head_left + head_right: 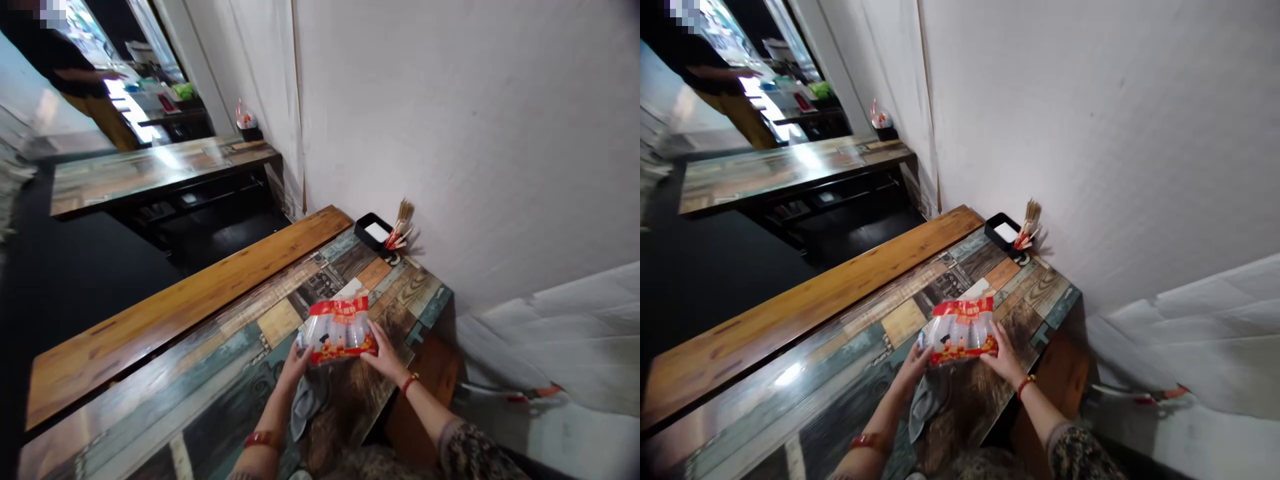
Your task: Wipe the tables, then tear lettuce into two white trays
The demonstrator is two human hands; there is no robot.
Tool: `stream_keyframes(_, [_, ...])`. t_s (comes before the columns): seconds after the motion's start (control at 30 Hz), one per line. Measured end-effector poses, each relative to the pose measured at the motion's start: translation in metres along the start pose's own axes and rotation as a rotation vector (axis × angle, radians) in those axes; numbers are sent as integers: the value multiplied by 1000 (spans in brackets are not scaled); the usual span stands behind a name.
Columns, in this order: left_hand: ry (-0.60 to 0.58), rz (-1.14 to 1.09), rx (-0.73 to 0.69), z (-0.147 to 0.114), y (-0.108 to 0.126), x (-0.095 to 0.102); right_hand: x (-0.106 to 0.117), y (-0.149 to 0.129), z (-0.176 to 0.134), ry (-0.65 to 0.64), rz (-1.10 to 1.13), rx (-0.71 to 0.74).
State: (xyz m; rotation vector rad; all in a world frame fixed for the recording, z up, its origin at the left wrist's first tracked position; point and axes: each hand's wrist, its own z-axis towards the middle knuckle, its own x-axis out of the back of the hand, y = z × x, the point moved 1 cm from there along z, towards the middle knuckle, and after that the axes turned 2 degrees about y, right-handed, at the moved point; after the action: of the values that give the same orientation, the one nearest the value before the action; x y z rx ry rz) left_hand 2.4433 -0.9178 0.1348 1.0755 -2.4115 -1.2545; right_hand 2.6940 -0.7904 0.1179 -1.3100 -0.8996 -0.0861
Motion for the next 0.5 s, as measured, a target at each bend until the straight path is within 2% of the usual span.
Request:
stream_keyframes(0.13, [130, 0, 72, -2, -18, -16, -5, -2, 20, -91, 75, 12])
stream_keyframes(0.27, [174, -27, 79, -8, -18, -51, 1, 8, 48, -122, 239, 1])
stream_keyframes(0.37, [152, -46, 66, -16, -6, -90, 27, 22, 69, -153, 355, -54])
stream_keyframes(0.5, [138, 46, 15, -19, 31, -160, 89, 43, 97, -154, 536, -158])
